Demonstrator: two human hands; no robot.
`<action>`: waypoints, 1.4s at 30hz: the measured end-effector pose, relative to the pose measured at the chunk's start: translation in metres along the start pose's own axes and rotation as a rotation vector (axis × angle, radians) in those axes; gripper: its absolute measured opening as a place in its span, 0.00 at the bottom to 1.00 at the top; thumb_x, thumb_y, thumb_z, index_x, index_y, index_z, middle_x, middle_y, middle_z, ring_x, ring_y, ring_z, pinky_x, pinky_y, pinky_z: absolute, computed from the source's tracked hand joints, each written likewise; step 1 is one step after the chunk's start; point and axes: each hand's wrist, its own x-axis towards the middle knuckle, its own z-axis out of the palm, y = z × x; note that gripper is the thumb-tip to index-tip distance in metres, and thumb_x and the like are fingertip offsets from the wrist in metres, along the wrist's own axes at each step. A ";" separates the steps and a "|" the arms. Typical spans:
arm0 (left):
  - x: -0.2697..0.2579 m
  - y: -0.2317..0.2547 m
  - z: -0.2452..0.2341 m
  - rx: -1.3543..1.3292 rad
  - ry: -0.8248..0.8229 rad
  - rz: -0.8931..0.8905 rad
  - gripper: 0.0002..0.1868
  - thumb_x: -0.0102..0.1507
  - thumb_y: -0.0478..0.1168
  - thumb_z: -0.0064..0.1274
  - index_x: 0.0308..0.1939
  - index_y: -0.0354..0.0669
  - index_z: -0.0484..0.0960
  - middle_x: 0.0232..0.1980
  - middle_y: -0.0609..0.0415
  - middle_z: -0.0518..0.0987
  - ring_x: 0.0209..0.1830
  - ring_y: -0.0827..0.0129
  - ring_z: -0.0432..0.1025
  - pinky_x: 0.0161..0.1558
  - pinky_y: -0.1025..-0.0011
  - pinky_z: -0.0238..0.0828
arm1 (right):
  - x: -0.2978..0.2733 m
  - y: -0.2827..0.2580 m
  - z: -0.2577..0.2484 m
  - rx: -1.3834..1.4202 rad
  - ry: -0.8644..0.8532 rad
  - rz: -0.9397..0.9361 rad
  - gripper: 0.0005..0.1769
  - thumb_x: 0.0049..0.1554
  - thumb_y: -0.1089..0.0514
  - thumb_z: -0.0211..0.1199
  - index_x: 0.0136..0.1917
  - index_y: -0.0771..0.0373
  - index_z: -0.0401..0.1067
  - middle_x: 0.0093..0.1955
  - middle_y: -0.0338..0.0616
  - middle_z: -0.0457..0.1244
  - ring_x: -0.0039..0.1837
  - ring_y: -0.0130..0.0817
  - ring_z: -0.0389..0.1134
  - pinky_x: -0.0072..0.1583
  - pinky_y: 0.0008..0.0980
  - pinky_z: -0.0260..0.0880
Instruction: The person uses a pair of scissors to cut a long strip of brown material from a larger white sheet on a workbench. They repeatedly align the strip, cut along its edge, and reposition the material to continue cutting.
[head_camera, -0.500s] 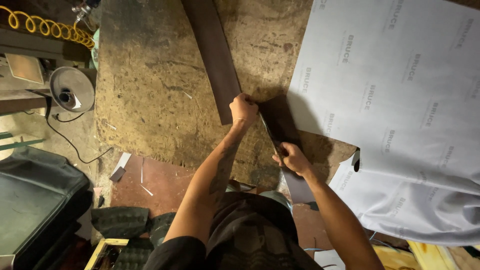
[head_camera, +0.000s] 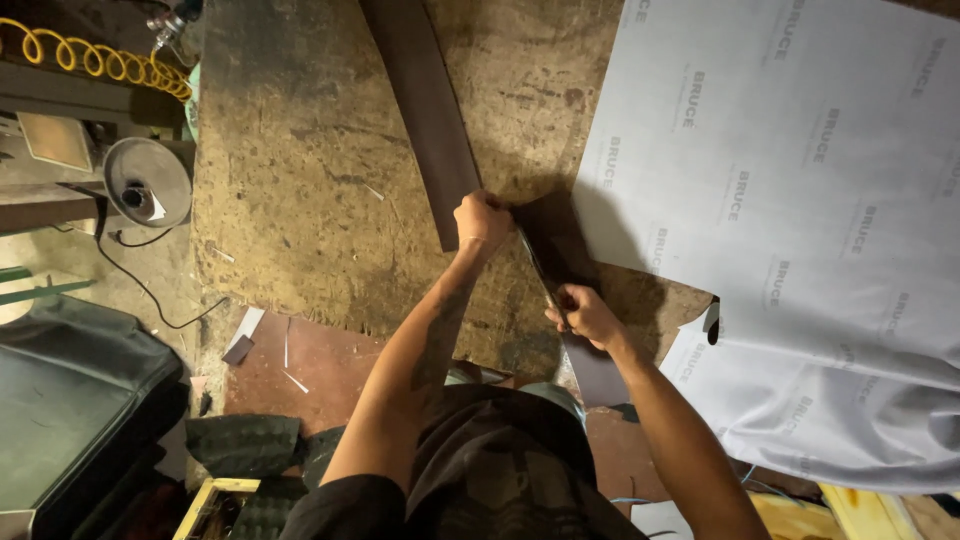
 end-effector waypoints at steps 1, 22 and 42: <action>-0.005 0.000 -0.003 0.017 -0.008 0.015 0.08 0.56 0.38 0.59 0.37 0.50 0.90 0.38 0.42 0.86 0.45 0.46 0.82 0.44 0.52 0.82 | -0.001 -0.002 0.002 0.003 0.005 0.005 0.14 0.47 0.60 0.78 0.40 0.63 0.73 0.30 0.43 0.61 0.31 0.32 0.69 0.28 0.20 0.61; -0.002 -0.024 0.025 0.004 -0.005 -0.047 0.11 0.51 0.40 0.60 0.36 0.46 0.90 0.34 0.39 0.86 0.42 0.44 0.82 0.44 0.49 0.82 | 0.000 -0.008 0.012 -0.006 0.022 -0.030 0.11 0.46 0.70 0.70 0.42 0.67 0.72 0.32 0.48 0.61 0.32 0.38 0.69 0.34 0.31 0.70; -0.056 -0.089 -0.016 0.235 -0.203 -0.066 0.29 0.53 0.52 0.58 0.49 0.29 0.82 0.52 0.29 0.80 0.55 0.39 0.77 0.54 0.43 0.76 | -0.060 -0.073 0.009 0.080 -0.088 0.021 0.16 0.54 0.51 0.73 0.45 0.60 0.69 0.35 0.37 0.59 0.39 0.31 0.67 0.34 0.24 0.61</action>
